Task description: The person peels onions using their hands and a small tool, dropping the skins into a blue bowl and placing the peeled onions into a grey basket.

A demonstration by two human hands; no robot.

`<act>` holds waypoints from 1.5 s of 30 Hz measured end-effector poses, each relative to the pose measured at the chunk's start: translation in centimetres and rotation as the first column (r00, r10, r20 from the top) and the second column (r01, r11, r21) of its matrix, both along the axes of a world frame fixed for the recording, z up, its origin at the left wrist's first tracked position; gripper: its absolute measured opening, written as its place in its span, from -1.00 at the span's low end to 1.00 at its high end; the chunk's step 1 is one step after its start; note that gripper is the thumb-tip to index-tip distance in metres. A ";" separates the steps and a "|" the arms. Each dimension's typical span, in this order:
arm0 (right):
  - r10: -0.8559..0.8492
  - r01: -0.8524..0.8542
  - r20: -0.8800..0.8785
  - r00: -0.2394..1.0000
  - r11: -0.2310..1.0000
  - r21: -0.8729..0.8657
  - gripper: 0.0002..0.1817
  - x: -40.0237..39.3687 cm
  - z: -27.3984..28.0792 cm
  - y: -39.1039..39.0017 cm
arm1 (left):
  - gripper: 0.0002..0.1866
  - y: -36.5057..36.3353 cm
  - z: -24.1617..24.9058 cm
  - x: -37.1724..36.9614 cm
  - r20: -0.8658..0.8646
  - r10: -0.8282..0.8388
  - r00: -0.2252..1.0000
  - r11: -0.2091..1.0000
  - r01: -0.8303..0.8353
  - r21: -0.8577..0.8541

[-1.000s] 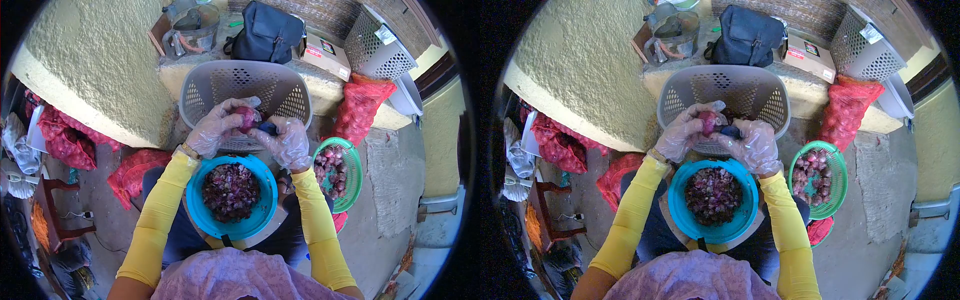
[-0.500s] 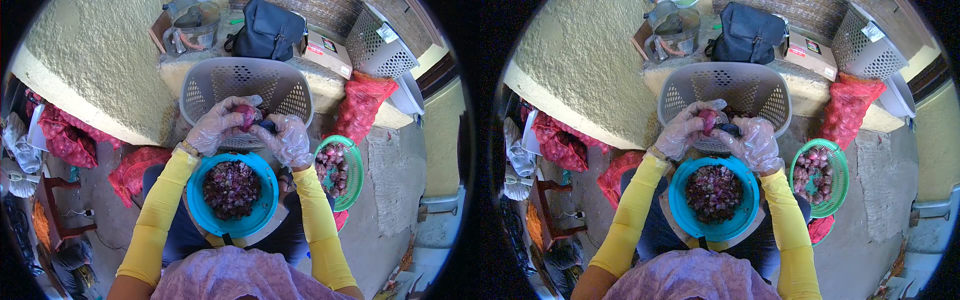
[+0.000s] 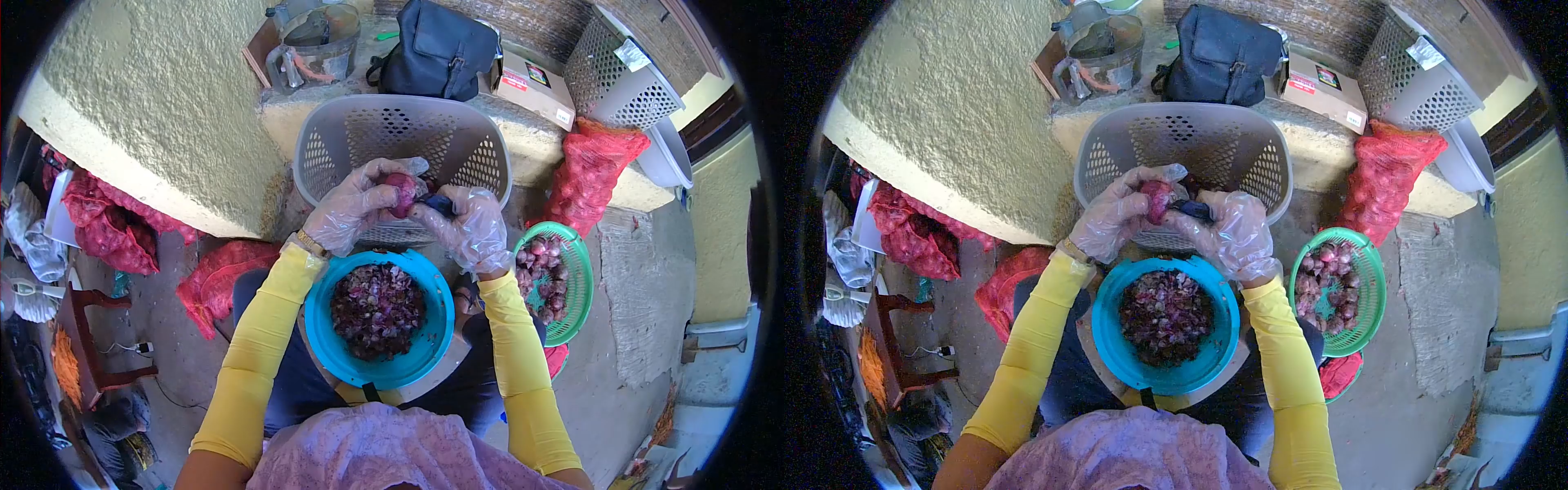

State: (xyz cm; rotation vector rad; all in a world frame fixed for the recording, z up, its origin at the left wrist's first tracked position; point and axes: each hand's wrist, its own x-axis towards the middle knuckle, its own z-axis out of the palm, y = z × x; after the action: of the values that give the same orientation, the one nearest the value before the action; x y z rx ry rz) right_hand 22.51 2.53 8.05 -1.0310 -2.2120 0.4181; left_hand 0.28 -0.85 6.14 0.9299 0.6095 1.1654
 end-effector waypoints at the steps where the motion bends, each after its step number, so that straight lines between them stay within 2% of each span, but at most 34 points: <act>1: 0.005 -0.005 0.006 1.000 0.999 0.037 -0.59 0.0 0.0 0.0 | -0.38 0.0 0.0 0.1 0.002 0.016 1.000 1.000 -0.016 0.016; 5: 0.000 -0.001 0.025 1.000 0.998 0.055 -0.58 0.0 -0.9 0.1 | -0.39 0.1 -0.3 -0.3 -0.003 0.000 1.000 1.000 0.000 0.020; 8: -0.005 0.006 0.026 1.000 0.999 -0.038 -0.58 -0.1 -0.2 -0.1 | -0.42 0.2 -0.3 -0.4 -0.009 -0.034 0.999 0.999 0.034 -0.006; 10: 0.067 -0.068 -0.012 0.998 0.997 -0.047 -0.59 -0.1 0.1 0.1 | -0.44 0.4 -0.4 -0.2 0.018 -0.001 1.000 0.999 0.000 0.032; 13: 0.074 -0.073 -0.052 0.996 0.997 0.015 -0.61 0.2 -0.2 0.3 | -0.44 0.4 -0.6 -0.2 0.023 0.011 1.000 1.000 -0.011 0.019; 17: 0.072 -0.075 -0.061 0.995 0.997 -0.035 -0.61 0.1 0.8 0.0 | -0.41 0.4 -0.6 -0.1 0.045 0.011 0.999 1.000 -0.012 0.015; 26: 0.025 -0.025 -0.009 1.000 0.999 0.028 -0.57 -0.2 0.2 0.0 | -0.38 0.4 -0.9 0.1 0.025 0.006 1.000 1.000 -0.006 0.003; 32: 0.068 -0.072 -0.048 0.997 0.993 -0.095 -0.58 -0.4 0.9 -0.3 | -0.39 0.3 -0.5 0.0 0.003 0.022 1.000 1.000 -0.022 -0.006; 34: 0.086 -0.082 0.032 0.996 0.991 -0.101 -0.62 -0.4 0.9 -0.4 | -0.41 0.3 -0.4 0.1 0.010 0.035 0.999 0.999 -0.035 -0.027; 37: 0.107 -0.105 0.050 0.993 0.994 -0.044 -0.64 -0.4 0.4 -0.3 | -0.42 0.2 -0.5 0.2 0.039 0.043 0.998 0.999 -0.043 -0.009; 40: 0.135 -0.131 0.037 0.990 0.987 -0.091 -0.64 -0.4 0.3 -0.7 | -0.45 0.2 -0.6 0.1 0.022 0.056 0.998 0.998 -0.056 -0.022; 45: 0.137 -0.131 0.104 0.985 0.990 -0.060 -0.64 0.0 0.5 -0.9 | -0.47 0.1 -0.4 0.4 0.027 0.048 0.998 0.998 -0.047 -0.033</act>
State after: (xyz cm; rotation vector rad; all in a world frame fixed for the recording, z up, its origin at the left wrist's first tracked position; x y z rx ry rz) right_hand 22.46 1.65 8.56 -0.9553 -2.3873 0.4933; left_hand 0.64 -0.79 5.73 0.8745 0.6287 1.2057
